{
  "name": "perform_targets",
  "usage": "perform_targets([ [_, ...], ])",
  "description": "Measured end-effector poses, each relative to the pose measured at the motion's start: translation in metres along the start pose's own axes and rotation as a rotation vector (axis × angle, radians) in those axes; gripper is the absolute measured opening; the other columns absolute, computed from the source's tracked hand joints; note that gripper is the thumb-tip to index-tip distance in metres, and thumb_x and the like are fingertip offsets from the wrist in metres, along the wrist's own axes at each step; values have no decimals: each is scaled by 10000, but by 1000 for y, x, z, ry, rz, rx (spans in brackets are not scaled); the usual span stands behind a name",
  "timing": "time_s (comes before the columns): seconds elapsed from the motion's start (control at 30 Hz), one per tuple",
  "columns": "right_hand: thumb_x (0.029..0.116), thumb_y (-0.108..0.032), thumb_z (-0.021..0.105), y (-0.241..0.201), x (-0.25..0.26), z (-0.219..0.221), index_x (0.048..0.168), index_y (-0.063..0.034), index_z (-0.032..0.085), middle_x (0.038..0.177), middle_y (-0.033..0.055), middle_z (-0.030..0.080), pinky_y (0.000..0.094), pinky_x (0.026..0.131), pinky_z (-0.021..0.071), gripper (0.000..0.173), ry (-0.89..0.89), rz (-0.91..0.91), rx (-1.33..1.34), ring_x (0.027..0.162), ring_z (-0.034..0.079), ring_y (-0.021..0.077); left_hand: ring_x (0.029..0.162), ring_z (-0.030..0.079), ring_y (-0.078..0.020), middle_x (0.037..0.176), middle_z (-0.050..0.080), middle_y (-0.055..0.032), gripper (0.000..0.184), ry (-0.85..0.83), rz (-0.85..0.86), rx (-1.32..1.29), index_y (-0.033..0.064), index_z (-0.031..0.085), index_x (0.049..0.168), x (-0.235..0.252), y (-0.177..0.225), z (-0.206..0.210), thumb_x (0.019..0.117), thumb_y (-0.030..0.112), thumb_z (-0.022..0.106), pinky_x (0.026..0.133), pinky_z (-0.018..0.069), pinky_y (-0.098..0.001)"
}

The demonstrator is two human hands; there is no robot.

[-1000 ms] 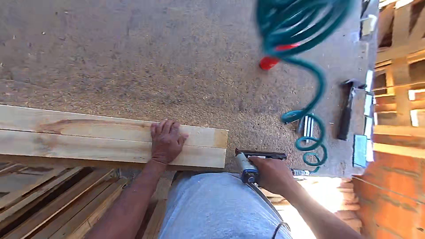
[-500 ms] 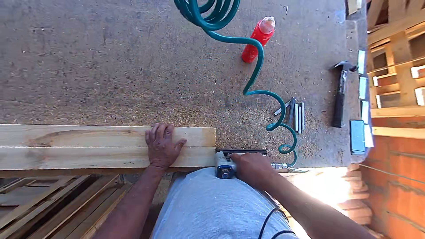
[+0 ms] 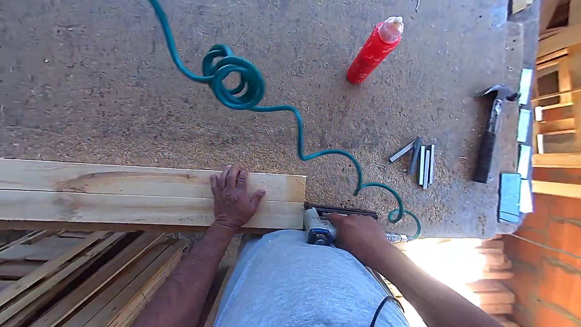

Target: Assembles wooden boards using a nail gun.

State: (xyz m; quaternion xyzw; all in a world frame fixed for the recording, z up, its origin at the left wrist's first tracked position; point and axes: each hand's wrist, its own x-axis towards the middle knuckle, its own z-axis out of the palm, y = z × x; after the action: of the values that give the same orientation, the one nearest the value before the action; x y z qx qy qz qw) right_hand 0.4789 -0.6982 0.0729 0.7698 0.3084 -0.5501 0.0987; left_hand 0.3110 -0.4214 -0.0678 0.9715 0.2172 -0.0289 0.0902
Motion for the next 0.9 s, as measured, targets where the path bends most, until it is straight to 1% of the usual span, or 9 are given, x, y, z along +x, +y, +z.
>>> perform_targets([
  [0.1,925,-390,633,9,1,-4,1337,-215,595,1025,135,726,608,769,546,449,-8,-45,7,959,707,379,1539,262,-389,1552,485,-118,735,-4,88,-13,159,492,1522,-1,14,1,1009,656,317,1204,134,-719],
  [0.17,930,-397,624,11,-1,-6,1339,-228,594,1003,131,727,608,762,546,444,-4,-54,8,942,708,377,1545,244,-392,1577,451,-117,720,-21,121,-34,181,469,1538,0,30,3,1020,650,298,1207,128,-720],
  [0.23,939,-402,617,10,-8,-12,1346,-238,589,999,136,728,610,760,544,440,-7,-37,17,942,708,381,1535,273,-386,1568,463,-119,745,-35,137,-60,190,477,1535,2,46,7,1014,683,278,1210,129,-712],
  [0.3,944,-376,609,7,-16,-18,1379,-258,582,990,136,728,609,748,545,451,0,-44,28,931,710,384,1492,364,-362,1510,523,-123,811,-29,143,-61,192,514,1509,3,56,9,977,757,278,1212,156,-691],
  [0.37,941,-337,614,0,-19,-23,1384,-255,575,980,142,727,615,739,543,453,2,-52,40,920,710,392,1411,464,-343,1423,581,-120,851,5,134,-61,180,579,1440,8,60,9,928,814,334,1201,206,-668],
  [0.43,927,-292,628,-9,-15,-27,1387,-247,581,996,151,732,633,750,543,464,-18,-43,49,931,711,403,1361,509,-344,1379,609,-127,839,41,125,-80,160,624,1385,10,59,10,913,815,397,1192,230,-664],
  [0.57,915,-271,626,-21,1,-27,1384,-254,591,1017,149,731,625,759,543,470,-62,-48,60,957,710,394,1343,534,-317,1353,633,-106,779,67,98,-100,158,644,1352,11,59,10,943,774,398,1200,247,-636],
  [0.83,926,-343,645,-38,14,-34,1396,-239,576,1065,172,728,630,796,544,487,-132,-4,69,1003,707,406,1349,531,-296,1344,636,-89,680,75,85,-91,172,661,1322,12,60,11,993,702,389,1205,248,-617],
  [0.9,935,-344,636,-39,15,-37,1333,-176,592,1066,180,718,621,796,544,434,-167,12,63,1015,701,407,1361,526,-287,1355,638,-77,684,43,73,-84,193,655,1343,12,60,11,989,711,380,1213,244,-611],
])
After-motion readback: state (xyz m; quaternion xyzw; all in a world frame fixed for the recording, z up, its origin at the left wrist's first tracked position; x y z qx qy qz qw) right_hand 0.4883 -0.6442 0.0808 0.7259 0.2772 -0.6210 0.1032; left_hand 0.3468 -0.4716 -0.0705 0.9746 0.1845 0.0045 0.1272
